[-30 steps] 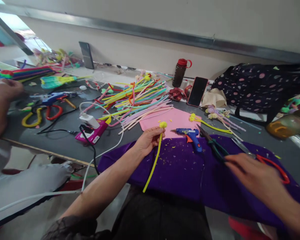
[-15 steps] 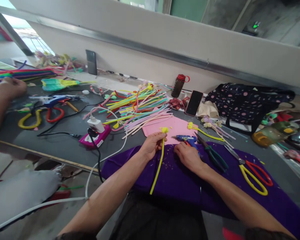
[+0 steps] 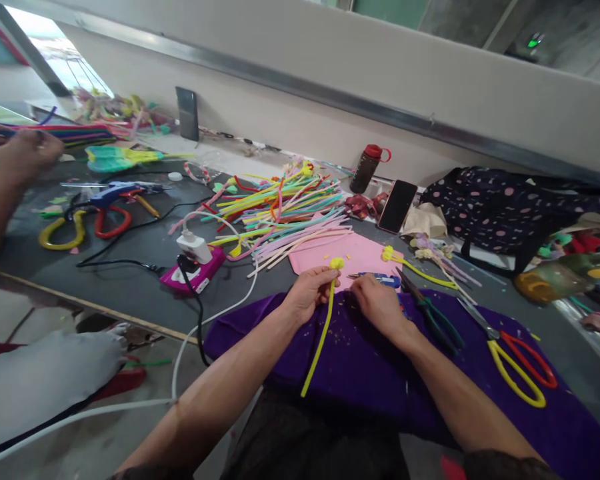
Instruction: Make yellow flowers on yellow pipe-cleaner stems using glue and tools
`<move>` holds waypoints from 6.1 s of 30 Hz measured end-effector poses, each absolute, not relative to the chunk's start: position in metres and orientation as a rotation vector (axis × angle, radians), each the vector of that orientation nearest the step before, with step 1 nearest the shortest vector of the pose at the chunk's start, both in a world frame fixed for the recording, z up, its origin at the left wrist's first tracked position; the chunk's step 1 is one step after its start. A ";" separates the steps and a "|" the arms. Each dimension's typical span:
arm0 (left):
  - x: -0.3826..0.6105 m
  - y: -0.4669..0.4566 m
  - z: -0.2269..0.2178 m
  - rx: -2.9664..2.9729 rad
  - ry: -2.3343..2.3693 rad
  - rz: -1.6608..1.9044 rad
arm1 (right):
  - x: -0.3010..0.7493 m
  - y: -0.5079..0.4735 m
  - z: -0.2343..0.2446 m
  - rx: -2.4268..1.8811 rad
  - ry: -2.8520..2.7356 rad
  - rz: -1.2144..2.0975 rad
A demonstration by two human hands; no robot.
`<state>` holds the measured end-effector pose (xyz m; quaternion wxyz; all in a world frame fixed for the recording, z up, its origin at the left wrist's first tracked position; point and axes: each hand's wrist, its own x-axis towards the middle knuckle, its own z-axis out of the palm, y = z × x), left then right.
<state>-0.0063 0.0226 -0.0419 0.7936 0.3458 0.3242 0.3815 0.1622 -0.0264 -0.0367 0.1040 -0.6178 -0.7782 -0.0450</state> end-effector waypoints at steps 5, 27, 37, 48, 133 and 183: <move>-0.005 0.023 -0.041 0.723 0.746 0.800 | 0.180 -0.040 -0.029 -1.655 -2.323 0.108; -0.004 0.023 -0.038 0.761 0.739 0.768 | 0.152 -0.032 -0.041 -1.746 -2.424 -0.065; -0.003 0.025 -0.036 0.738 0.765 0.760 | 0.186 -0.059 -0.020 -1.604 -2.420 0.489; -0.004 0.024 -0.036 0.720 0.772 0.744 | 0.172 -0.066 -0.033 -1.524 -2.626 0.103; -0.006 0.024 -0.038 0.759 0.730 0.775 | 0.149 -0.056 -0.034 -1.566 -2.455 0.273; -0.012 0.027 -0.028 0.733 0.799 0.761 | 0.336 0.052 -0.005 -1.862 -1.616 0.184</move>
